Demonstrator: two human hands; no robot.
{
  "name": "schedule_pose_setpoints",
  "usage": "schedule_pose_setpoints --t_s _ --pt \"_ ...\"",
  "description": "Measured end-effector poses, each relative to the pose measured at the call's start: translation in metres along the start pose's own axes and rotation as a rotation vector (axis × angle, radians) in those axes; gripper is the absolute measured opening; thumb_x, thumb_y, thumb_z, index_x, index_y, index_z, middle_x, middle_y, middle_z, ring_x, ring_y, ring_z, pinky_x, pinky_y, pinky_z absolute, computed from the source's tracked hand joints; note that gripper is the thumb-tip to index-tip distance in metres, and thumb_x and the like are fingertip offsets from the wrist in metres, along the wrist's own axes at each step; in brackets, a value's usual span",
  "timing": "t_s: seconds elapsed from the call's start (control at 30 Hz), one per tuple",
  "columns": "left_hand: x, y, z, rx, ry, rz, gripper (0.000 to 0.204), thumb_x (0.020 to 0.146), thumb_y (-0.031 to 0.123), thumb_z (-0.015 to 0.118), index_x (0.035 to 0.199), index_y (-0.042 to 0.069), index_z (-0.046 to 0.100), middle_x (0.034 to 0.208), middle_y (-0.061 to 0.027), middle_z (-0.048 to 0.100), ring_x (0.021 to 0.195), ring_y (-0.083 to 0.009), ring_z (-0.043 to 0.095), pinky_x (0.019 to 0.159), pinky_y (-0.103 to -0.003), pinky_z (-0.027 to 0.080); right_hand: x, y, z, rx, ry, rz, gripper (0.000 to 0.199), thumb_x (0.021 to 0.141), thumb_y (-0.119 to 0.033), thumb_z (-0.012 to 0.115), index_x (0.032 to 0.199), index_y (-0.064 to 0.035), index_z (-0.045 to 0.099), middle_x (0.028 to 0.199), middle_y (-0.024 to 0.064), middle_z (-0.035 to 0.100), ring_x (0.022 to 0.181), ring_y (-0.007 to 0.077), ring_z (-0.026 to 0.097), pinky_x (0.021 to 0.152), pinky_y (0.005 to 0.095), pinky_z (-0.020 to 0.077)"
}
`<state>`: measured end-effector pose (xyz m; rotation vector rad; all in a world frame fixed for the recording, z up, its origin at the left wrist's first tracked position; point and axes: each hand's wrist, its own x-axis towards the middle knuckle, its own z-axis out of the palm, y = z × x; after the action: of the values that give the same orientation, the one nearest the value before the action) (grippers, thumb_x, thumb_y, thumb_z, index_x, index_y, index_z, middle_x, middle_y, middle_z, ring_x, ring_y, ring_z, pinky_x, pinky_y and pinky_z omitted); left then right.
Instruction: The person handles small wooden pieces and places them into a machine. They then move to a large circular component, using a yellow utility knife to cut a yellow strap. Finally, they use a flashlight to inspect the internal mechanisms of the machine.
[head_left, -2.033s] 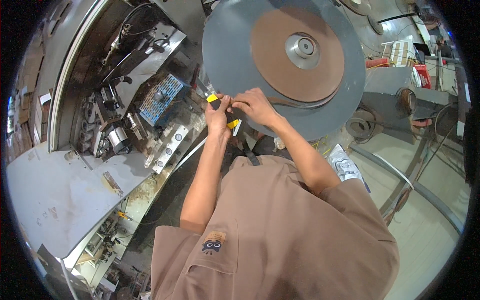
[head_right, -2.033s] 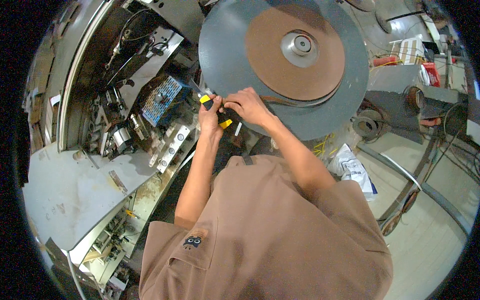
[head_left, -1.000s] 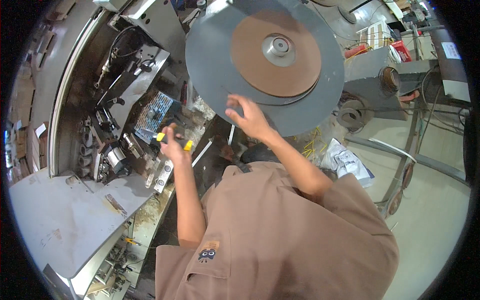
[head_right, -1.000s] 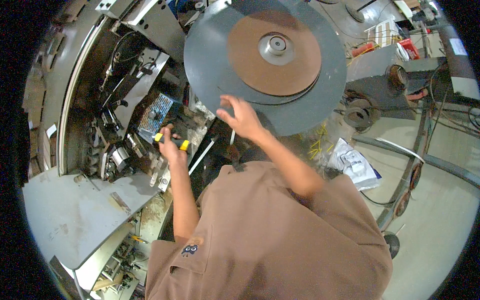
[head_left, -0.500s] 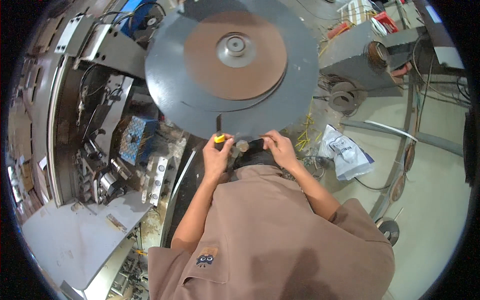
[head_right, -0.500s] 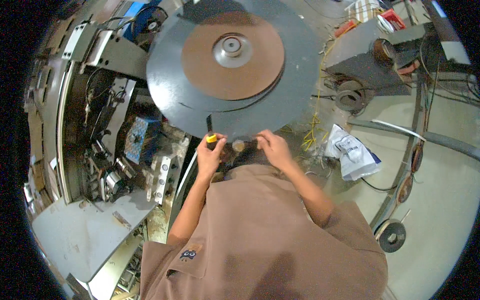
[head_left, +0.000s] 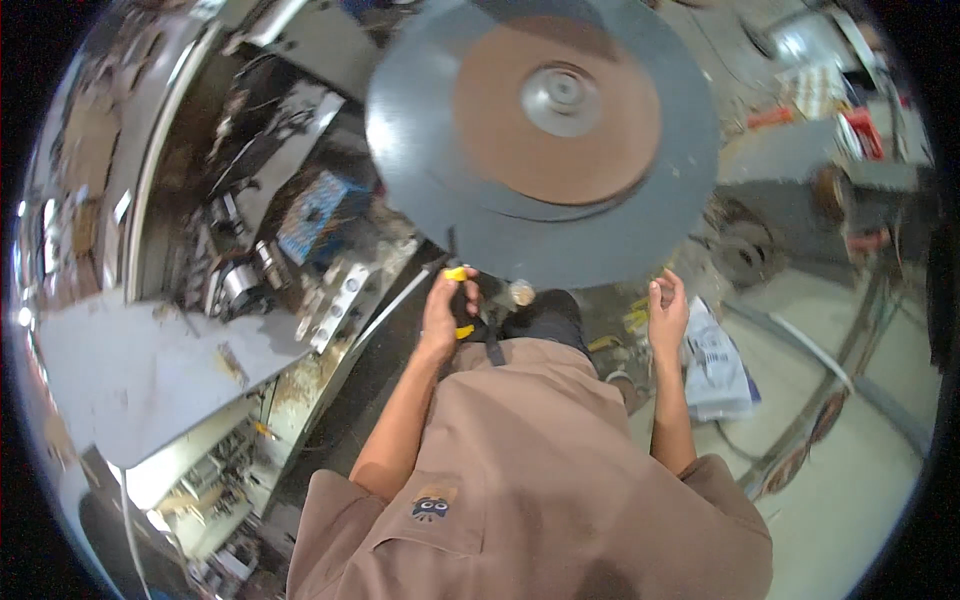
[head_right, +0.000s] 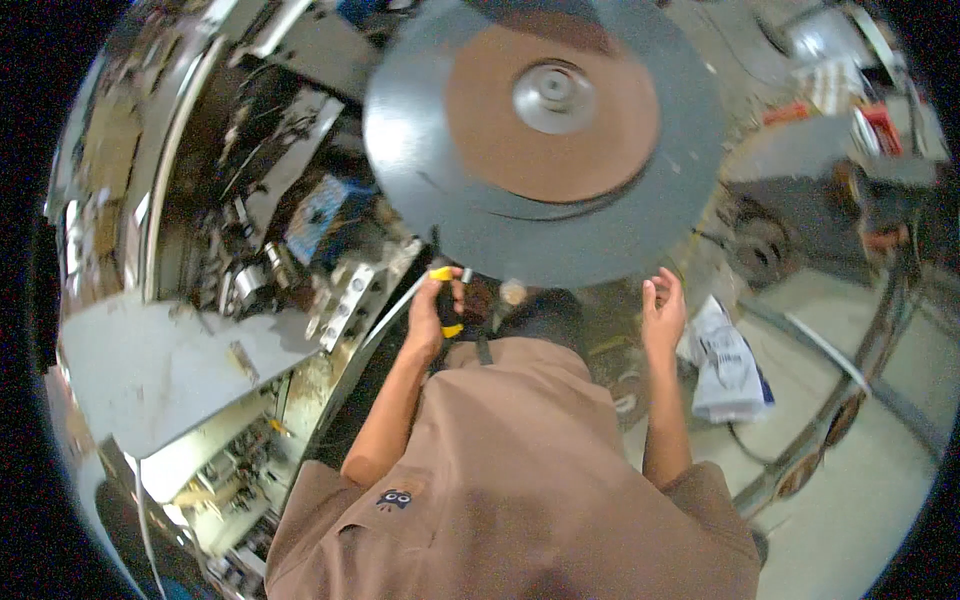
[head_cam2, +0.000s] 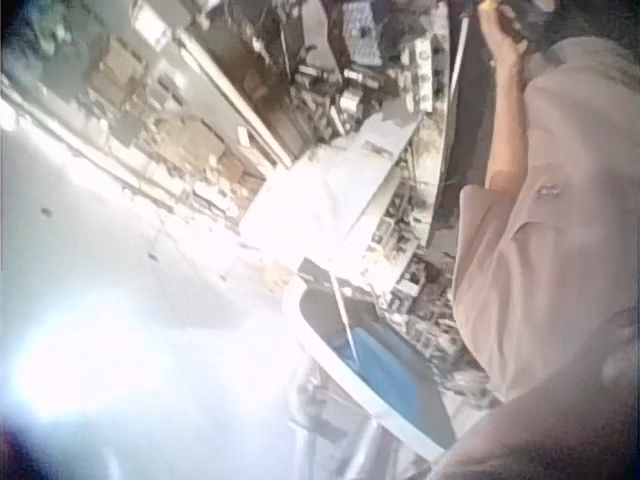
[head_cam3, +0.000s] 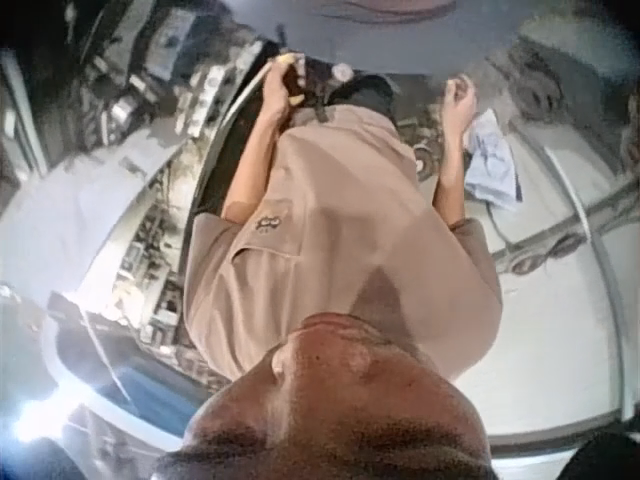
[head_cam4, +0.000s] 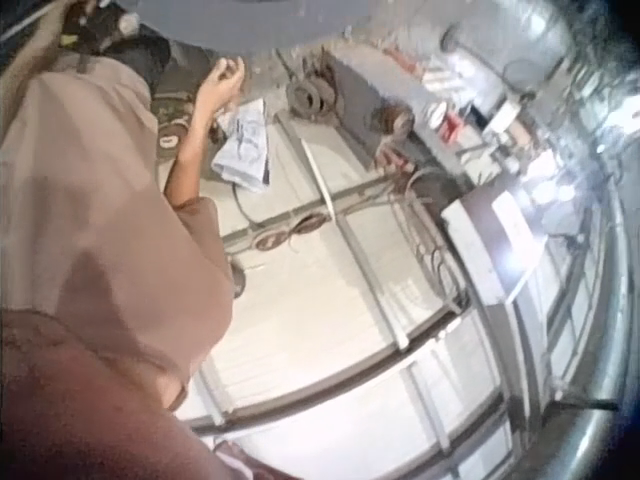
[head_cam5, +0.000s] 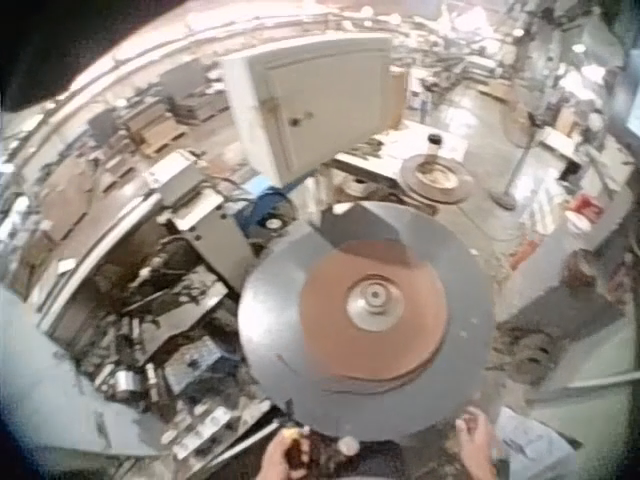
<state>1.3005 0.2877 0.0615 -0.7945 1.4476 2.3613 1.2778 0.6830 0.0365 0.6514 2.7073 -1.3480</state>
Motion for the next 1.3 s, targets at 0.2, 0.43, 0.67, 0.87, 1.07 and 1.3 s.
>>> schedule_pose_setpoints --t_s 0.2,0.43,0.67,0.87,1.07,1.3 --pt "-0.021 0.027 0.002 0.780 0.065 0.364 0.041 0.104 0.029 0.061 0.133 0.002 0.054 0.112 -0.0173 0.066 0.108 -0.0320 0.065 0.094 -0.042 0.051 -0.018 -0.193 0.117 0.239 -0.671 -0.212 0.037 0.098 -0.028 0.073 0.124 -0.0030 0.072 0.103 0.0108 0.077 0.091 0.0154 0.070 0.086 0.0325 0.0552" --pt "-0.059 0.061 -0.065 0.451 0.061 0.254 0.034 0.102 0.022 0.067 0.126 0.005 0.051 0.095 -0.0123 0.072 0.076 -0.0197 0.069 0.069 -0.036 0.055 -0.078 -0.275 0.213 0.118 -0.930 -0.311 0.032 0.100 -0.029 0.069 0.106 0.0011 0.077 0.092 0.0076 0.077 0.085 0.0112 0.068 0.075 0.0300 0.0537" --pt "-0.096 0.070 -0.165 0.032 0.002 0.106 0.021 0.109 0.022 0.056 0.123 0.007 0.054 0.087 -0.0003 0.066 0.065 -0.0055 0.057 0.056 -0.023 0.047 -0.134 -0.339 0.288 0.209 -1.224 -0.096 0.036 0.104 -0.024 0.065 0.125 0.0055 0.068 0.105 0.0096 0.077 0.091 0.0138 0.070 0.084 0.0305 0.0560" --pt "-0.107 0.081 -0.230 -0.055 0.288 0.171 0.022 0.109 0.029 0.058 0.110 0.007 0.059 0.075 0.0013 0.061 0.055 -0.0058 0.052 0.049 -0.024 0.041 -0.181 -0.367 0.372 0.052 -1.347 -0.227 0.028 0.106 -0.017 0.062 0.119 0.0077 0.066 0.115 0.0129 0.077 0.102 0.0154 0.070 0.090 0.0320 0.0561" --pt "-0.106 0.085 -0.287 -0.155 0.426 0.203 0.034 0.105 0.037 0.065 0.101 0.004 0.060 0.067 -0.0002 0.060 0.052 -0.0065 0.052 0.048 -0.026 0.041 -0.222 -0.392 0.430 0.001 -1.360 -0.267 0.031 0.106 -0.018 0.063 0.126 0.0058 0.067 0.108 0.0092 0.076 0.094 0.0120 0.069 0.086 0.0282 0.0562" --pt "-0.116 0.105 -0.335 -0.231 0.430 0.151 0.036 0.106 0.041 0.063 0.094 0.006 0.057 0.066 0.0008 0.058 0.050 -0.0070 0.052 0.046 -0.025 0.038 -0.250 -0.417 0.474 0.014 -1.436 -0.149 0.030 0.106 -0.021 0.064 0.122 0.0039 0.071 0.107 0.0090 0.076 0.100 0.0156 0.071 0.090 0.0326 0.0576"
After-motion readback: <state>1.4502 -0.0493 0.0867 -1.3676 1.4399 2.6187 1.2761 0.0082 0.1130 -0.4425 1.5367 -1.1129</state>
